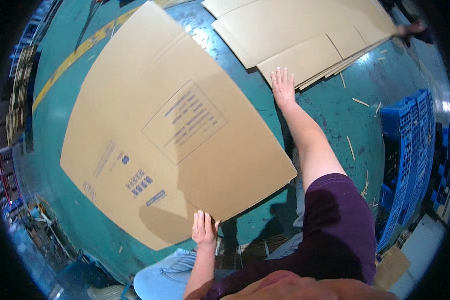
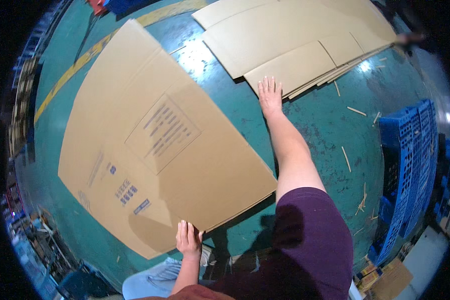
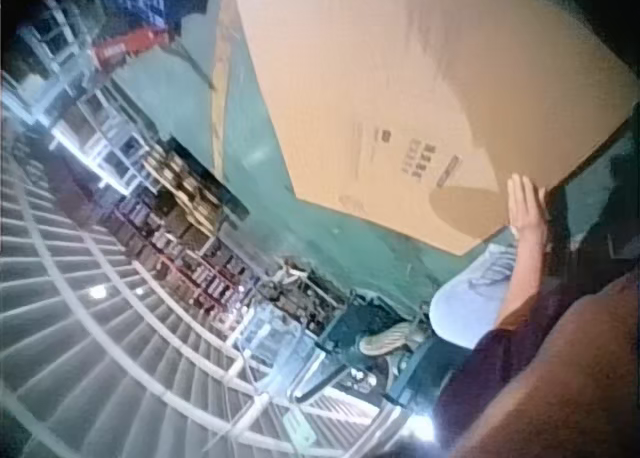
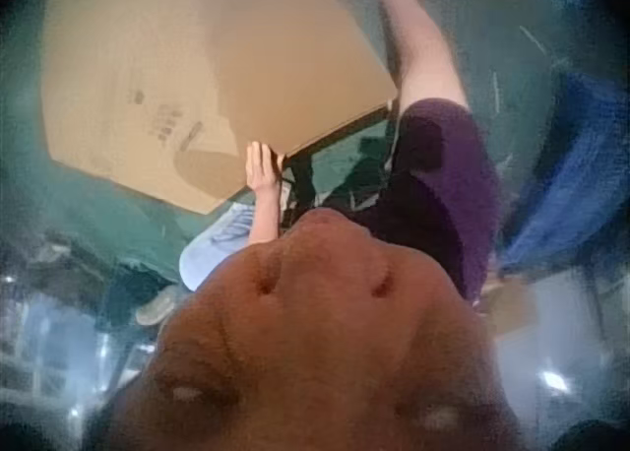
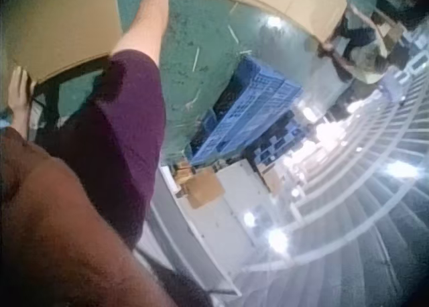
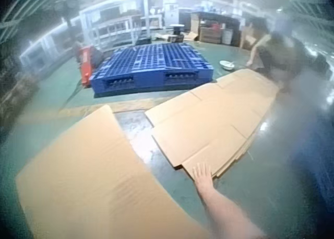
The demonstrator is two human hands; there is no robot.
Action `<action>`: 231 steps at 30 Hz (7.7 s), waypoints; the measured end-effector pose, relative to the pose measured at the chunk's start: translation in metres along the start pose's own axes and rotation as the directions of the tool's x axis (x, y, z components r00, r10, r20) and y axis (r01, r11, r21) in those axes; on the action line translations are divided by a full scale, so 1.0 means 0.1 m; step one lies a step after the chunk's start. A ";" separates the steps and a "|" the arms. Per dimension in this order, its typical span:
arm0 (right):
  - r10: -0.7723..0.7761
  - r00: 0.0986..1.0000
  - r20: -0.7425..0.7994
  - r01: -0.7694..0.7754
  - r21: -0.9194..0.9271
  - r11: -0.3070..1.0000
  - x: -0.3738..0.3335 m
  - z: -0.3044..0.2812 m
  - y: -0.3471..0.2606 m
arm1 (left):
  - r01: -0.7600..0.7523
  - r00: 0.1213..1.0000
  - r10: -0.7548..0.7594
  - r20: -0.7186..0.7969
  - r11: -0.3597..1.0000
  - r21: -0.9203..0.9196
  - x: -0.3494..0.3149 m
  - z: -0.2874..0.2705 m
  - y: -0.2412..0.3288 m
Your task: The person sits on the floor and folds flat cardboard sheets along pre-scored lines into box shapes. They repeatedly pick up sheets, fold the side flaps, and place the folded boxes into a stack.
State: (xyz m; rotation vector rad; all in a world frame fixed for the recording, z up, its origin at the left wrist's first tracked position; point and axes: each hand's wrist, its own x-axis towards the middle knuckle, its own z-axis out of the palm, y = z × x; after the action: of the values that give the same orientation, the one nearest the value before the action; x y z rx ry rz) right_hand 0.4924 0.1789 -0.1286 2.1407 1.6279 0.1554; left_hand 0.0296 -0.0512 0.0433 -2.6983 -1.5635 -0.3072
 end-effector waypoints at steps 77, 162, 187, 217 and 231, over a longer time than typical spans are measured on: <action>-0.069 0.980 0.186 -0.166 0.576 -0.800 -3.47 -4.27 -0.34 | 0.092 0.983 -0.061 0.170 0.979 -0.180 0.01 0.03 -0.05; -0.242 0.962 -0.125 0.241 -0.022 0.970 -0.22 -0.36 -0.41 | 0.077 0.993 -0.052 0.108 0.968 -0.237 0.17 -0.20 -0.01; 0.833 0.467 -0.297 0.245 0.949 0.201 -2.28 -2.56 1.85 | 0.049 0.999 -0.053 -0.006 0.948 -0.313 0.19 -0.20 0.00; 0.193 0.967 0.169 0.102 0.440 -0.892 -3.09 -4.36 0.26 | 0.141 0.990 -0.133 0.045 0.950 -0.278 0.13 -0.10 -0.05; -0.228 0.960 0.161 -0.279 0.539 -0.795 -4.80 -3.76 -2.30 | 0.234 0.963 -0.189 0.194 0.941 -0.245 -0.28 -0.13 0.09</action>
State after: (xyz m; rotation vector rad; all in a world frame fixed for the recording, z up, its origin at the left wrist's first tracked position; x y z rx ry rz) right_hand 0.0129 -0.1191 0.1973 2.5668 0.8818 -3.4748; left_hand 0.0214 -0.0811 0.0518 -2.8160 -2.0038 -0.3215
